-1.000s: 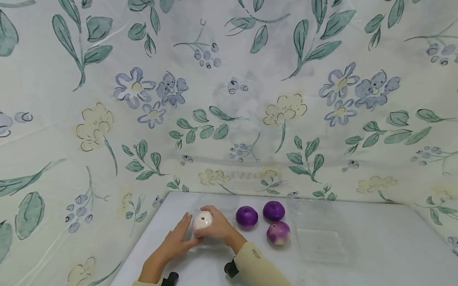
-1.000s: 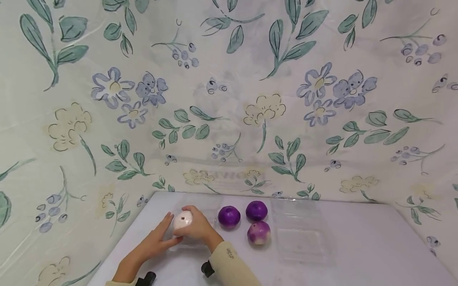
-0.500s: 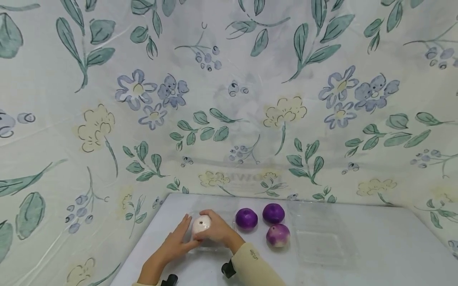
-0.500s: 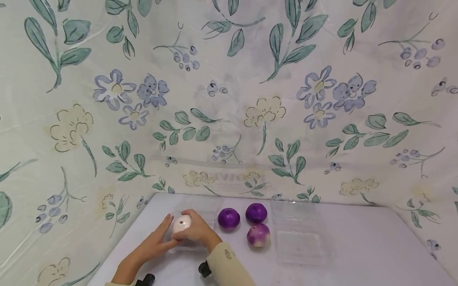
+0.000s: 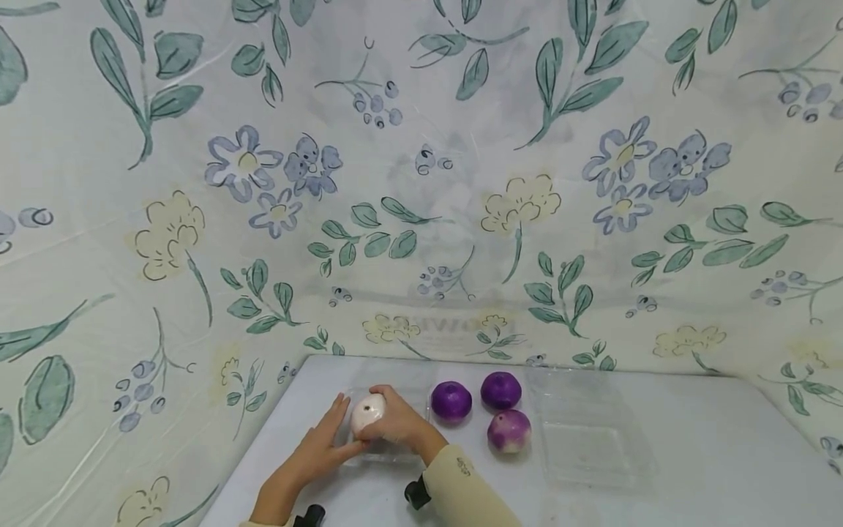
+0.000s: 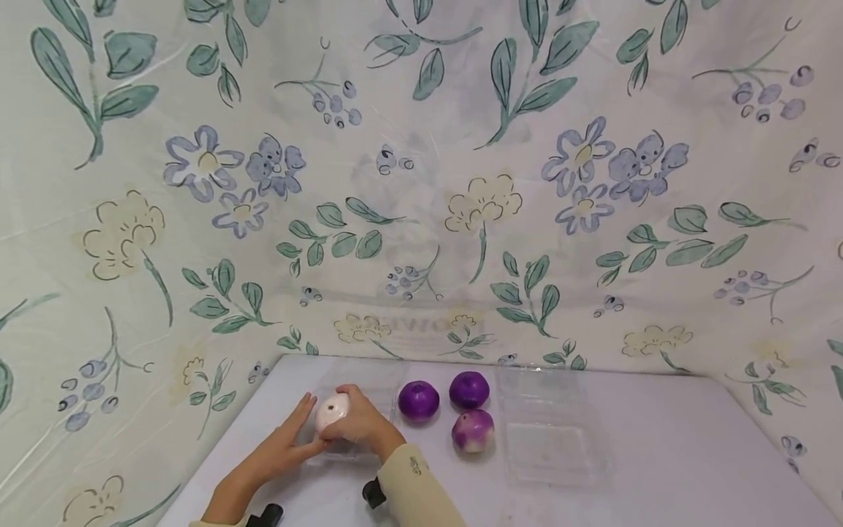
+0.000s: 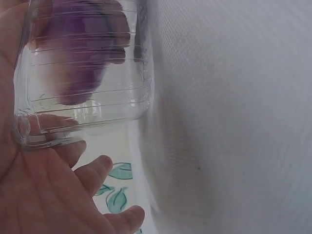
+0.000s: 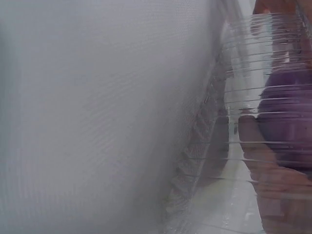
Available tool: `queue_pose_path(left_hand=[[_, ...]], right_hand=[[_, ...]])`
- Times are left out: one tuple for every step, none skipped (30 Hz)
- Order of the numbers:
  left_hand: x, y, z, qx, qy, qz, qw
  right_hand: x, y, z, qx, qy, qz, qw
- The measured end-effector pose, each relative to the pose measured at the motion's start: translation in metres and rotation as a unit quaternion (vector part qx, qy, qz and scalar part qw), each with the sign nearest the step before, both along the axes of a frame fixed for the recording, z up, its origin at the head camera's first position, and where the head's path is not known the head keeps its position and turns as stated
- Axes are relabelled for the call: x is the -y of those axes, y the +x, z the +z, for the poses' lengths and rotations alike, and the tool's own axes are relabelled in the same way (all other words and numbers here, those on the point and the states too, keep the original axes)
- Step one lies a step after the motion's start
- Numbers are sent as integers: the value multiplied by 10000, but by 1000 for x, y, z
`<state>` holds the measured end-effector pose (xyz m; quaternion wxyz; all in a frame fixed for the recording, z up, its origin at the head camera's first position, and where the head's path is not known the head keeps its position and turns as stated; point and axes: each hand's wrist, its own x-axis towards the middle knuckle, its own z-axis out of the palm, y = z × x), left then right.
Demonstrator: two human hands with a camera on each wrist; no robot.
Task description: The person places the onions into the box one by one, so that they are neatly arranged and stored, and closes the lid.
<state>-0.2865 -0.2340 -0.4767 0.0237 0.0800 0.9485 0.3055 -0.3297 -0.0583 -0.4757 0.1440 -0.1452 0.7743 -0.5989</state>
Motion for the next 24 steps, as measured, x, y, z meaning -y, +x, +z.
queue_pose_path(left_hand=[[0, 0, 0, -8, 11, -1, 10000], [1, 0, 0, -16, 19, -6, 10000], [1, 0, 0, -22, 28, -12, 10000], [1, 0, 0, -29, 34, -20, 10000], [2, -1, -1, -37, 37, -27, 10000], [2, -1, -1, -29, 48, -34, 10000], [2, 0, -1, -25, 58, -39, 10000], [2, 0, -1, -13, 70, -32, 10000], [2, 0, 0, -13, 87, -30, 10000], [2, 0, -1, -6, 97, -21, 10000], [2, 0, -1, 1, 114, -19, 9999], [2, 1, -1, 4, 129, -19, 9999], [2, 1, -1, -16, 132, -27, 9999], [1, 1, 0, -28, 132, -30, 9999], [1, 1, 0, -46, 128, -36, 9999], [1, 1, 0, -55, 118, -40, 9999], [1, 1, 0, -64, 113, -45, 9999], [1, 1, 0, -68, 117, -50, 9999], [1, 1, 0, -65, 118, -51, 9999], [1, 1, 1, -48, 128, -46, 9999], [2, 1, 1, -31, 140, -45, 9999], [2, 1, 1, -23, 155, -46, 9999], [2, 1, 1, -13, 165, -46, 9999], [2, 2, 1, -3, 178, -45, 9998]], right_hand=[[0, 0, 0, -17, 51, -3, 10000], [1, -1, 1, -19, 107, -16, 9999], [1, -1, 1, -33, 157, -34, 9999], [1, -1, 1, -29, 195, -56, 9998], [1, -1, 1, -23, 220, -71, 9997], [2, 0, 2, -20, 232, -84, 9997], [2, 0, 2, -27, 228, -87, 9997], [2, 1, 2, -24, 215, -92, 9997], [2, 1, 2, -55, 189, -82, 9998], [2, 1, 2, -73, 176, -79, 9998], [2, 1, 2, -105, 158, -72, 9998], [1, 1, 1, -128, 142, -71, 9998], [1, 2, 1, -150, 145, -72, 9998], [1, 2, 2, -162, 148, -80, 9997], [0, 2, 2, -163, 153, -84, 9997], [0, 2, 2, -146, 161, -91, 9997], [0, 2, 2, -130, 159, -91, 9997], [0, 2, 2, -118, 165, -85, 9998], [1, 2, 2, -127, 180, -71, 9997], [1, 2, 2, -112, 176, -61, 9998], [1, 2, 2, -102, 188, -52, 9998], [1, 2, 2, -96, 193, -47, 9998], [2, 2, 2, -102, 202, -40, 9997], [2, 2, 3, -101, 208, -33, 9997]])
